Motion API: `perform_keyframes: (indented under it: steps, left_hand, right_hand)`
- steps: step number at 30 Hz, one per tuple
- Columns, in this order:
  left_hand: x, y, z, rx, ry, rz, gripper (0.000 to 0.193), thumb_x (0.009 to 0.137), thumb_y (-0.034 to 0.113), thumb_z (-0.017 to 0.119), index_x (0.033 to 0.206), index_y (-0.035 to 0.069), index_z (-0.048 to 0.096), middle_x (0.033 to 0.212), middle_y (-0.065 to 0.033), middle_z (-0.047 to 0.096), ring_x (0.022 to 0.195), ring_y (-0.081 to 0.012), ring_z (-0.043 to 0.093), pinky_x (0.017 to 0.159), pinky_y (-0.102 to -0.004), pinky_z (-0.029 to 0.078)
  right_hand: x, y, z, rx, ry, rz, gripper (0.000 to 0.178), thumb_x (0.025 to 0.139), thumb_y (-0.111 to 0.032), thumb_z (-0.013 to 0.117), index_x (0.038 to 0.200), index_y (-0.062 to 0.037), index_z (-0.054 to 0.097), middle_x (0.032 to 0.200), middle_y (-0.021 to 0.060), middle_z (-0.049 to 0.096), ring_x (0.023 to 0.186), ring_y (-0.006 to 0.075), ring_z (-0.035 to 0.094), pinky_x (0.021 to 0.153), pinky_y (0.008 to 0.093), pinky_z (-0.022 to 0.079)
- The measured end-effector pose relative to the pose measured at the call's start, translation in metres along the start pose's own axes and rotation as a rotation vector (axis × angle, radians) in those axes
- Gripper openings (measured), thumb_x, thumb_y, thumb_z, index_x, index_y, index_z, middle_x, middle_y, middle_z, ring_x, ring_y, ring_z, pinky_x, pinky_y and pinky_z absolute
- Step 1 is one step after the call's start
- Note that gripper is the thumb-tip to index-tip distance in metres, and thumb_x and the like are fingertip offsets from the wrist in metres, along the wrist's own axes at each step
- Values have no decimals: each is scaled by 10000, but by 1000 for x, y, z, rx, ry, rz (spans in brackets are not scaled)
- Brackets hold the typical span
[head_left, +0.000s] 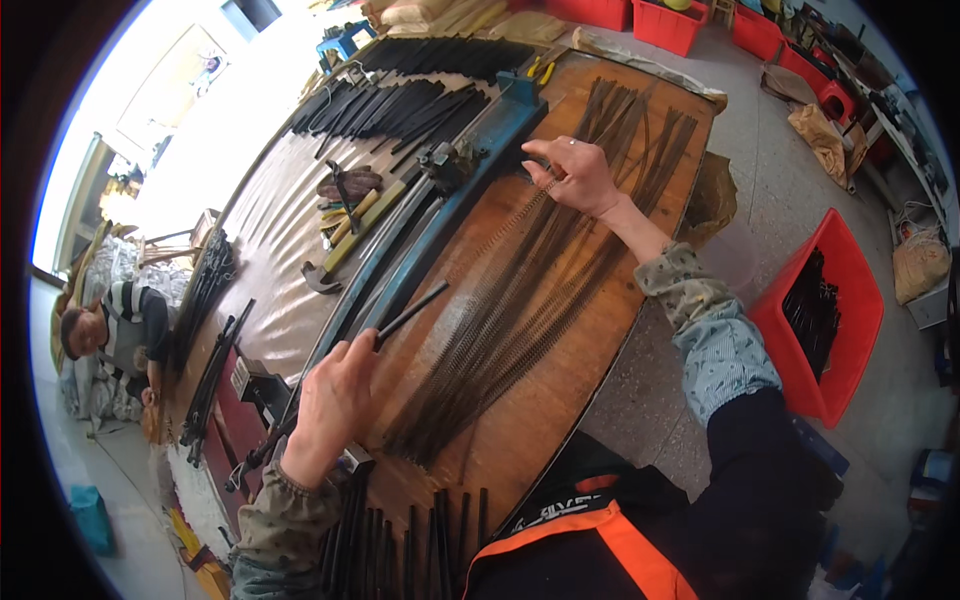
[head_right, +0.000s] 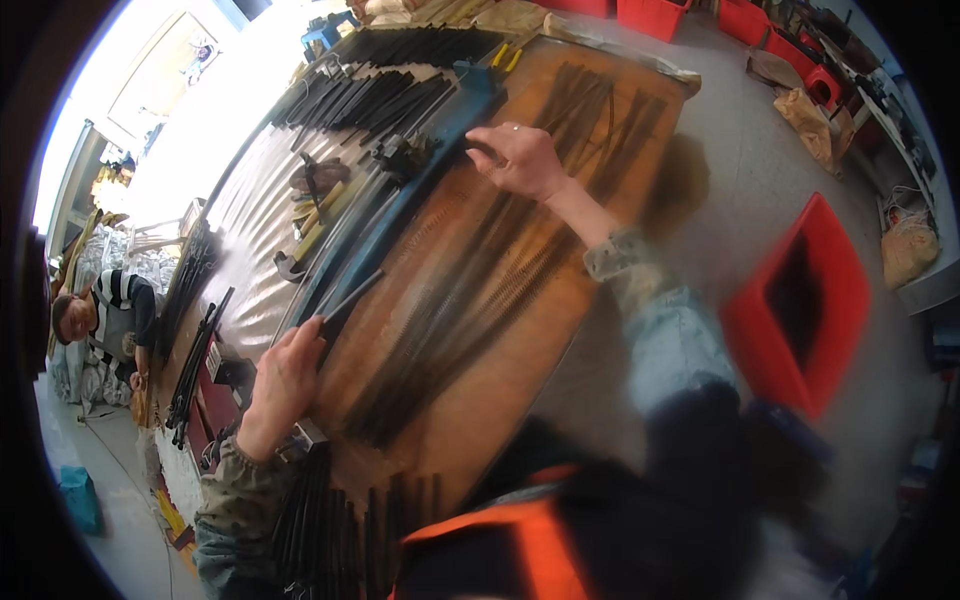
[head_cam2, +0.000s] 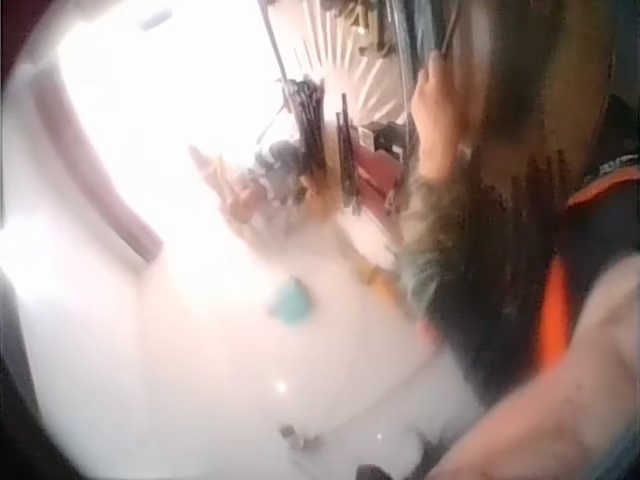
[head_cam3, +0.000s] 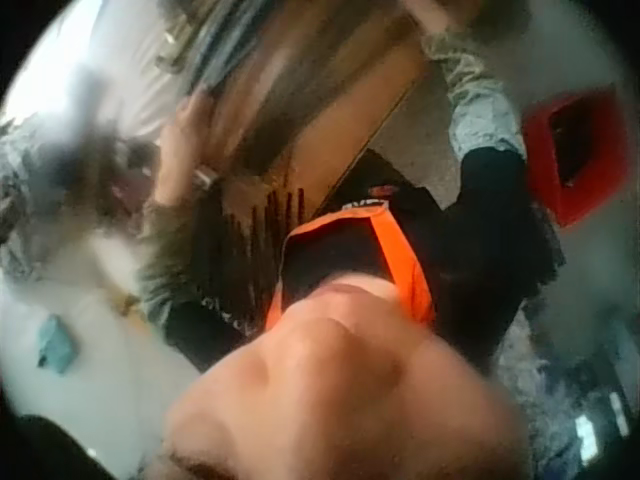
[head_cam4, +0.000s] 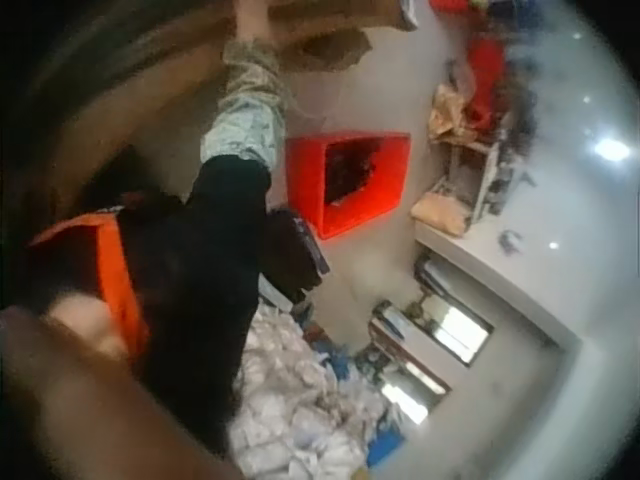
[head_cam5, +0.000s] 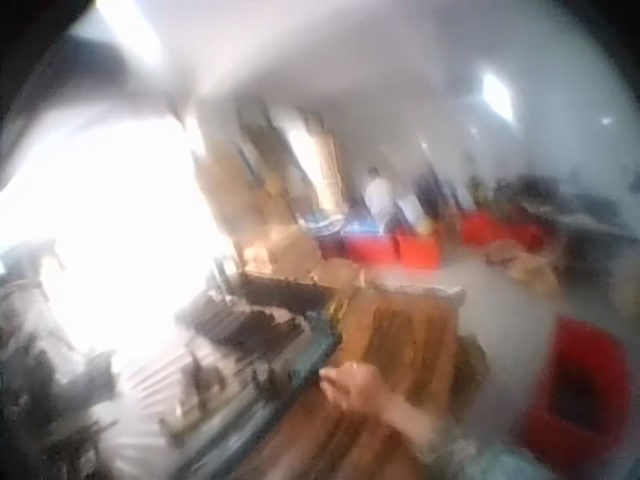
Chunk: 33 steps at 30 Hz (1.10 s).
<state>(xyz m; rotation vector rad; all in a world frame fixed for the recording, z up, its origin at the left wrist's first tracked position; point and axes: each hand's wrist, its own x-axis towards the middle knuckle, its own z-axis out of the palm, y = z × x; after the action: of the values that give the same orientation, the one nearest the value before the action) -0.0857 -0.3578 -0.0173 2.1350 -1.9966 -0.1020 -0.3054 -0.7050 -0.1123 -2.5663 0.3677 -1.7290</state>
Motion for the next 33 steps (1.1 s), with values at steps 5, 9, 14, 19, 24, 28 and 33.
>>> perform_keyframes:
  steps: [5,9,14,19,24,28,33]
  left_hand:
    - [4,1,6,-1,-64,-20,292,919,104,593,1210,92,577,840,-185,602,779,-416,628,667,-493,501]
    - [-2,-7,10,-71,-8,-20,322,918,104,604,1239,98,584,856,-188,614,788,-415,631,668,-497,499]
    - [-42,-32,-23,27,122,-118,328,902,27,597,1219,99,646,802,-169,598,710,-374,625,622,-454,480]
    - [-62,-20,-28,9,104,-86,382,879,-7,609,1246,96,635,787,-161,573,714,-358,611,628,-442,469]
    - [-87,-26,-33,39,172,-93,375,875,-21,608,1235,81,626,797,-162,561,722,-366,590,640,-448,463]
    - [-120,-39,-43,42,309,-116,335,881,-33,593,1201,63,602,865,-181,609,775,-377,626,662,-453,476]
    - [-197,-80,-86,134,476,-515,116,1002,94,533,1083,29,584,833,-216,620,706,-365,602,641,-401,466]
  right_hand:
    - [-12,-13,20,43,-271,30,293,831,-127,732,1120,-94,697,741,86,595,700,244,605,646,360,521]
    - [-8,-117,45,341,-376,73,585,851,-184,709,1391,-65,517,804,58,614,784,229,610,720,387,534]
    - [-5,-124,33,572,-268,20,595,877,-248,723,1423,-116,527,868,12,631,834,202,614,803,383,513]
    - [-12,-178,50,744,-326,52,326,896,-165,705,1221,-199,707,818,11,643,732,139,570,672,302,493]
    - [-1,-199,64,631,-197,25,344,888,-167,720,1231,-161,696,648,-8,586,572,121,512,549,287,445]
    - [7,-198,73,548,-164,17,238,947,-213,658,1160,-117,704,679,42,610,586,132,544,569,300,468]
    - [-14,-176,102,414,-231,-10,219,982,-238,619,1097,-67,695,740,74,652,646,155,606,635,315,512]
